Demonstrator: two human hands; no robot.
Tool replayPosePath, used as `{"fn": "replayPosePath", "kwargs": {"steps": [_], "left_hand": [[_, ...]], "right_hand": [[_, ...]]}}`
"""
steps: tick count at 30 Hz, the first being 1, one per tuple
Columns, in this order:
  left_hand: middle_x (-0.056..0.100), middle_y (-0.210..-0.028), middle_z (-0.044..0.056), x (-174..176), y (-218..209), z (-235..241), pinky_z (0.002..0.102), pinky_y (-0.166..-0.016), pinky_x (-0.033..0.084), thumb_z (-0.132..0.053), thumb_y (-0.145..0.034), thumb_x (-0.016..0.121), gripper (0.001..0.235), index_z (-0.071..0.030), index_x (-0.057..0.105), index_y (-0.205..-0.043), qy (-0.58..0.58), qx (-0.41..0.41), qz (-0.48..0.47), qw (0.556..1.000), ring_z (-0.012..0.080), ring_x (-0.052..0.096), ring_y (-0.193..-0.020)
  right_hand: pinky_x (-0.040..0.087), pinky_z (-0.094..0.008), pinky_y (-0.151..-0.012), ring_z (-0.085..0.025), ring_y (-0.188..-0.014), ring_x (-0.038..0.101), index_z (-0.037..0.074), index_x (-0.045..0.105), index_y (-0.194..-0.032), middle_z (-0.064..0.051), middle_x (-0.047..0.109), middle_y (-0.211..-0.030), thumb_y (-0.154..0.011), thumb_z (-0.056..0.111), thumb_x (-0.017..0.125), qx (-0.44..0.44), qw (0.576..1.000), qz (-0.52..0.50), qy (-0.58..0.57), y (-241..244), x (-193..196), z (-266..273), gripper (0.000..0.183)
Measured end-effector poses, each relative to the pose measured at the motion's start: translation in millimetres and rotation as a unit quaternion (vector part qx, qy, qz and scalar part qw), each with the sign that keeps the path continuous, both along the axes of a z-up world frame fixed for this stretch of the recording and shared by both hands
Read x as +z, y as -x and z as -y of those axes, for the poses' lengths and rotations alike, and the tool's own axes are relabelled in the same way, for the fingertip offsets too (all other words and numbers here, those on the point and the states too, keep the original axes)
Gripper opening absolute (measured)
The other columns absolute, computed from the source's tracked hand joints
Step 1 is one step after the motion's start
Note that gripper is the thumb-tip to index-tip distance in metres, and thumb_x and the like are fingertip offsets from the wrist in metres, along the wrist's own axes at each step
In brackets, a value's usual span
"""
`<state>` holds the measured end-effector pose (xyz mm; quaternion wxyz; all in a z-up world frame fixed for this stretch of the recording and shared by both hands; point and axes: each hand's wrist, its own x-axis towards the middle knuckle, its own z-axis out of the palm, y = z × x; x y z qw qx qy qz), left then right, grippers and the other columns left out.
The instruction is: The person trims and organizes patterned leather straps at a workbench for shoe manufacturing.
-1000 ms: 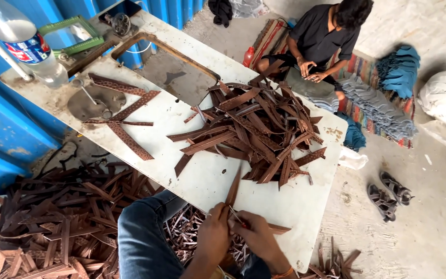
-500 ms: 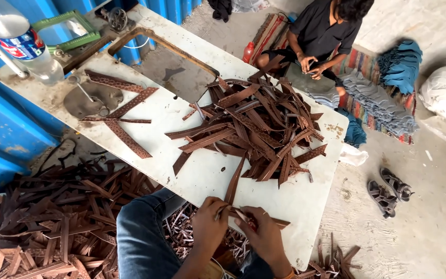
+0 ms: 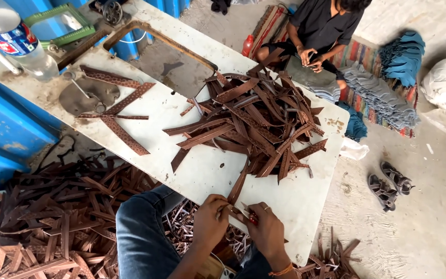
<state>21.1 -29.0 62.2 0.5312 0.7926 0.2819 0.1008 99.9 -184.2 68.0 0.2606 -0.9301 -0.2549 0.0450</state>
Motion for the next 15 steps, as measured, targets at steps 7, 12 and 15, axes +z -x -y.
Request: {"fn": "replayPosePath", "kwargs": {"steps": [7,12,15], "left_hand": [[0.071,-0.106,0.005,-2.4,-4.2,-7.2,0.040,-0.071,0.057,-0.014,-0.091,0.067,0.015,-0.004,0.078,-0.094,-0.010,-0.024,0.002,1.000,0.0265,0.072,-0.074],[0.071,-0.106,0.006,-10.4,-6.2,-8.0,0.039,-0.074,0.059,-0.013,-0.091,0.067,0.015,-0.003,0.078,-0.093,-0.027,-0.033,0.011,0.999,0.0260,0.073,-0.079],[0.071,-0.106,0.005,-10.9,-3.9,-5.4,0.039,-0.075,0.060,-0.013,-0.092,0.066,0.016,-0.002,0.077,-0.093,-0.032,-0.037,0.004,0.999,0.0257,0.074,-0.080]], "right_hand": [[0.058,-0.037,-0.062,-0.026,-0.071,0.074,0.016,0.068,-0.128,-0.010,0.068,-0.096,-0.086,0.026,0.077,0.025,0.993,-0.080,-0.081,13.2,64.8,-4.3,0.044],[0.057,-0.035,-0.057,-0.023,-0.066,0.074,0.015,0.079,-0.111,-0.007,0.074,-0.091,-0.082,0.021,0.078,0.080,0.994,0.043,-0.061,5.7,38.6,-1.6,0.029],[0.056,-0.034,-0.052,-0.021,-0.059,0.072,0.017,0.079,-0.113,-0.004,0.075,-0.087,-0.085,0.021,0.078,0.088,0.995,0.047,0.001,0.7,31.2,-2.9,0.029]]}}
